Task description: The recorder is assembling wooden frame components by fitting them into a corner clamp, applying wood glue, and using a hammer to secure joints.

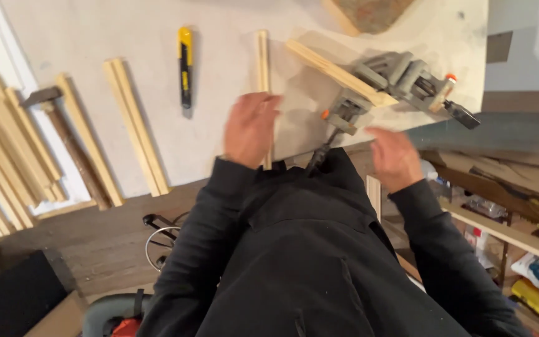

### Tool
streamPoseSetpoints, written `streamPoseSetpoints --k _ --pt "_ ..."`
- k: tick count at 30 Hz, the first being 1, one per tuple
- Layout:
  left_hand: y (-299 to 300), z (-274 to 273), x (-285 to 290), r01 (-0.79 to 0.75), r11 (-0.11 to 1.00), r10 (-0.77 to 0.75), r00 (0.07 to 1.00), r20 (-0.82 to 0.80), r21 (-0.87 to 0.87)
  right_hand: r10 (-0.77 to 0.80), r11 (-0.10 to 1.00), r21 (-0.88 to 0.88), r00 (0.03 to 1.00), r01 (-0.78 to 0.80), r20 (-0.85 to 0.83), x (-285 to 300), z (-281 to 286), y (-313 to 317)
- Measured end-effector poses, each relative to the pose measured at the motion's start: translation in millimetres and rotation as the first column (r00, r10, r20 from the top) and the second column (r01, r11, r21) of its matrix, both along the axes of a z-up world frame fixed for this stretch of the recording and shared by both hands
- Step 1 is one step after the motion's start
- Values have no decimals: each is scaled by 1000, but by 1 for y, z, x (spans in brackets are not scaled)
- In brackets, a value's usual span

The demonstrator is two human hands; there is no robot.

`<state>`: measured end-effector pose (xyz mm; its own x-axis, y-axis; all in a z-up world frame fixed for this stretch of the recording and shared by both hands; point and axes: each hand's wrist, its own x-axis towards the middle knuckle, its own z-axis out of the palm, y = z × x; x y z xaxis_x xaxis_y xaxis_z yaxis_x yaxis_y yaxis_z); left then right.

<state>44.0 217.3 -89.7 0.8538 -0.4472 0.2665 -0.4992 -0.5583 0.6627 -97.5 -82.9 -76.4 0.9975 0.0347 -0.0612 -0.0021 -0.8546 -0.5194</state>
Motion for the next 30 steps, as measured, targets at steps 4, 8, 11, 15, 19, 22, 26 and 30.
streamPoseSetpoints --k 4,8,11,15,19,22,26,30 --pt "-81 0 10 259 966 -258 965 45 -13 -110 978 -173 993 118 52 12 -1 -59" --pt "-134 -34 24 366 905 -403 900 165 216 -137 957 -248 989 148 65 31 -12 -101" --pt "-147 -42 28 406 876 -438 896 74 261 -94 959 -267 995 98 28 37 -25 -129" --pt "-165 -38 23 360 910 -373 928 23 204 5 959 -284 1000 -4 3 59 -33 -165" --pt "-187 -36 9 261 936 -262 965 -28 237 78 954 -290 997 -74 4 85 -38 -194" --pt "-193 -31 2 182 951 -176 983 -47 250 150 949 -278 989 -146 -5 102 -23 -198" --pt "-175 -27 -2 39 988 -38 999 -7 149 181 972 -176 974 -157 133 93 -2 -195" --pt "-89 -59 3 -488 856 505 860 -74 172 -38 996 85 991 27 127 47 -9 -201"
